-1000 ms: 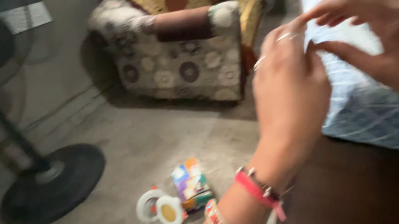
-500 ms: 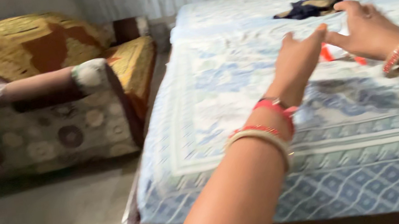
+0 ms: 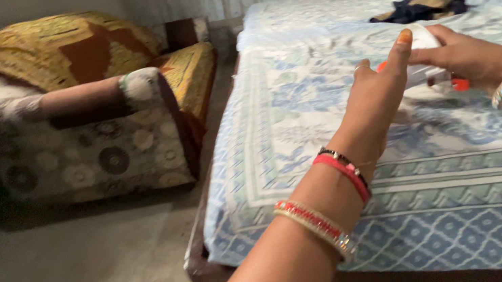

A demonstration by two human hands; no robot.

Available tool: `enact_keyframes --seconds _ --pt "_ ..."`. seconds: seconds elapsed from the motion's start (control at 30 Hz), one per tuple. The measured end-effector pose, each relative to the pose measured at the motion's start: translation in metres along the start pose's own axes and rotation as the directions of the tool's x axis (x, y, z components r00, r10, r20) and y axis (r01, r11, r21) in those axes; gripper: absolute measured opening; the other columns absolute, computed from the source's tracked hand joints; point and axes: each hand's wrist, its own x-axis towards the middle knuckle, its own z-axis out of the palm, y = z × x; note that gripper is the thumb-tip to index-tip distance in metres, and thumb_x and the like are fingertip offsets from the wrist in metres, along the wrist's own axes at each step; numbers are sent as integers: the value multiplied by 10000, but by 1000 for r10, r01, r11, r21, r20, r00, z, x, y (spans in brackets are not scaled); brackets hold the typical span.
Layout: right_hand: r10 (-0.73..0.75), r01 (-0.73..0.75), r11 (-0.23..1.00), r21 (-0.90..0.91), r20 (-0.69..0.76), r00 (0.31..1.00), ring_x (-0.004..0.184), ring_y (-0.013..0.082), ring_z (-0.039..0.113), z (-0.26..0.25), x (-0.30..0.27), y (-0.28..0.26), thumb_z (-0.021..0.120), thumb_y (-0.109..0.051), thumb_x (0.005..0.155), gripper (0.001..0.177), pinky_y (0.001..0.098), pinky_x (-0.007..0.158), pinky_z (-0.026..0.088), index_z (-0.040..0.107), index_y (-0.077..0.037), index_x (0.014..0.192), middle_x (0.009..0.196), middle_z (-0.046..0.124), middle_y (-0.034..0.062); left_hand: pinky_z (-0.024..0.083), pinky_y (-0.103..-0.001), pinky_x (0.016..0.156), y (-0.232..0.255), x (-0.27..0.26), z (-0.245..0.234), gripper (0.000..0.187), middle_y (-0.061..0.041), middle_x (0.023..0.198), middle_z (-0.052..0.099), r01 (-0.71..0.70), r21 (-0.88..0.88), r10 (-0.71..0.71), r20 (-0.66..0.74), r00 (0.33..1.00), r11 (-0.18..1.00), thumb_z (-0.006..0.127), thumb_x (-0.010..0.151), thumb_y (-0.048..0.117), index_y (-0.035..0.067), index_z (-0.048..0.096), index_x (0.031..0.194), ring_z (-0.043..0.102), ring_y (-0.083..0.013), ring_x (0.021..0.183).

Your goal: The person sorts through a pile of electrical components on the floor, picking up a box, light fixtures, and bulbs, and placing some items onto a nearby bed.

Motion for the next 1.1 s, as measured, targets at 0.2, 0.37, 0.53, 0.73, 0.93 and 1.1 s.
enact_keyframes --seconds 0.2,0.37,0.53,0.73,0.93,1.1 --pt "-202 210 978 -16 208 957 1307 171 549 109 -79 -110 671 -467 797 945 351 1008 455 266 -182 1602 1490 513 92 601 -470 816 41 -89 -97 1073 -313 1253 706 -120 106 138 -182 974 987 660 877 621 -64 297 1620 753 -387 1092" --pt "-494 483 866 126 353 794 1204 337 623 215 -123 -195 741 -384 899 1005 433 882 531 206 -178 1724 1559 514 180 560 -293 891 72 -178 -194 851 -224 1214 694 -378 172 415 -388 823 910 649 928 474 -122 399 1481 686 -226 1114" --pt "-678 700 694 170 480 557 1451 300 447 347 -140 -255 762 -392 834 949 389 1145 381 293 -111 1609 1599 420 188 591 -428 779 77 -241 -329 639 -128 1147 717 -255 90 262 -540 800 963 620 955 478 14 580 1392 723 -225 996" --pt "-573 722 687 82 672 469 1436 368 381 549 -130 -251 836 -518 761 1054 421 1166 355 292 -132 1577 1531 410 238 427 -381 787 3 -324 -485 463 -19 1072 664 142 63 -47 -751 659 988 628 957 452 121 645 1280 555 -163 929" --pt "-333 219 941 257 820 466 990 182 722 724 -149 -128 768 -246 804 595 330 695 652 595 -153 1366 1282 655 70 582 -471 867 -140 -400 -577 373 -103 1165 697 130 -318 -324 -694 643 939 662 924 275 92 627 1247 688 -274 1048" --pt "-242 231 963 138 818 522 941 206 738 788 -171 -53 828 -193 804 412 351 762 610 695 -72 1175 1080 756 81 575 -545 913 -217 -443 -606 489 -107 1274 682 411 -251 -451 -729 515 876 633 871 218 136 591 1352 677 -277 1151"
